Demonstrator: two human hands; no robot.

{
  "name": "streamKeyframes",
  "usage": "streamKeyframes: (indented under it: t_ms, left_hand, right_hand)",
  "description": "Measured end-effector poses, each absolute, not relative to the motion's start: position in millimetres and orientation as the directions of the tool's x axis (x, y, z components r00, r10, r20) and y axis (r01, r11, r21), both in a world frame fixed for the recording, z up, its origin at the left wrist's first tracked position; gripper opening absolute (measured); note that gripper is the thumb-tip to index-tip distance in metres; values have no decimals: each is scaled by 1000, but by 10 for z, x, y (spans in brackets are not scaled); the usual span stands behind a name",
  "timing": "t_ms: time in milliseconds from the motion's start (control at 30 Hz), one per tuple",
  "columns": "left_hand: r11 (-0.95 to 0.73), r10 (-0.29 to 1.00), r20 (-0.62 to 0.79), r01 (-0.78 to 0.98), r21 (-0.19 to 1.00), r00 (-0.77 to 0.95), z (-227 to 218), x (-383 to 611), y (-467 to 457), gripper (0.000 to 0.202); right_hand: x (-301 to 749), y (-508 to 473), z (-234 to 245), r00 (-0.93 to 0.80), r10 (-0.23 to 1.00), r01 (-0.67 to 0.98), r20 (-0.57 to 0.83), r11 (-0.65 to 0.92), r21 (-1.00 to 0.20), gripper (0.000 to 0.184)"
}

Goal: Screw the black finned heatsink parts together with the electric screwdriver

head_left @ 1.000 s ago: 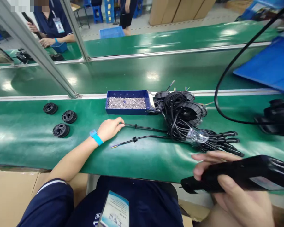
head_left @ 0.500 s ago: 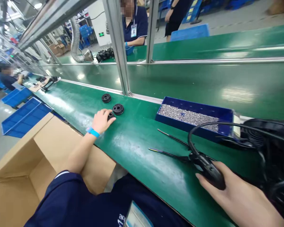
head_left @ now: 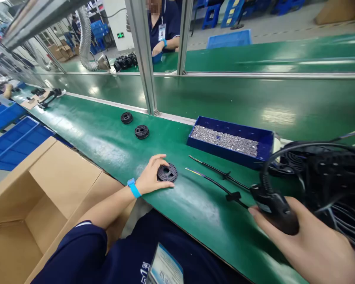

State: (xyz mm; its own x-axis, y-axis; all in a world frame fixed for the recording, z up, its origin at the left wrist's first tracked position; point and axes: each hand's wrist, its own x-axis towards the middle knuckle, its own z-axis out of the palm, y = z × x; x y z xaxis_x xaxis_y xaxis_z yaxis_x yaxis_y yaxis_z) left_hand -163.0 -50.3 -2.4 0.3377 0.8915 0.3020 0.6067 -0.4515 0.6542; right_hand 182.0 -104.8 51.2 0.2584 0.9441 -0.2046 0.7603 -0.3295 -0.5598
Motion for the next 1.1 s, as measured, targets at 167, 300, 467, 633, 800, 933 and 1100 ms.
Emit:
streamKeyframes:
  t_ms: [167,300,467,633,800,933,1100]
  left_hand:
    - [-381,924,272,584,717,269,-32,-1485,-494,95]
    - [-495,862,392,707,505,322,124,-1401,-539,90]
    - [-549,805,444,776,309,393,288,-1199,-569,100]
    - [-701,669,565,662,265,482,238,-865,-553,79]
    - [-691,710,383,478,542,591,48,-507,-675,79]
    - [-708,590,273,324,627,760,-55,-499,-768,71]
    - [-803,375,256,174,570,891,19,-600,-547,54]
  right_hand:
    - [1883,-1164,540,228,957,774,-179,-290,-564,53]
    - [1895,-1199,498,151,970,781,-193,-236,-578,51]
    - [1819,-1215,545,160,967,752,-196,-248,-611,55]
    - [1756,-1209,611,99,987,759,-125,-156,-632,45]
    - [1764,-1178,620,93,995,727,-28,-87,-681,39]
    - [1800,-1199,624,79,997,698,-3,-58,-714,32]
    - [1855,-1222,637,-1,1000,678,-9,-6,-735,30]
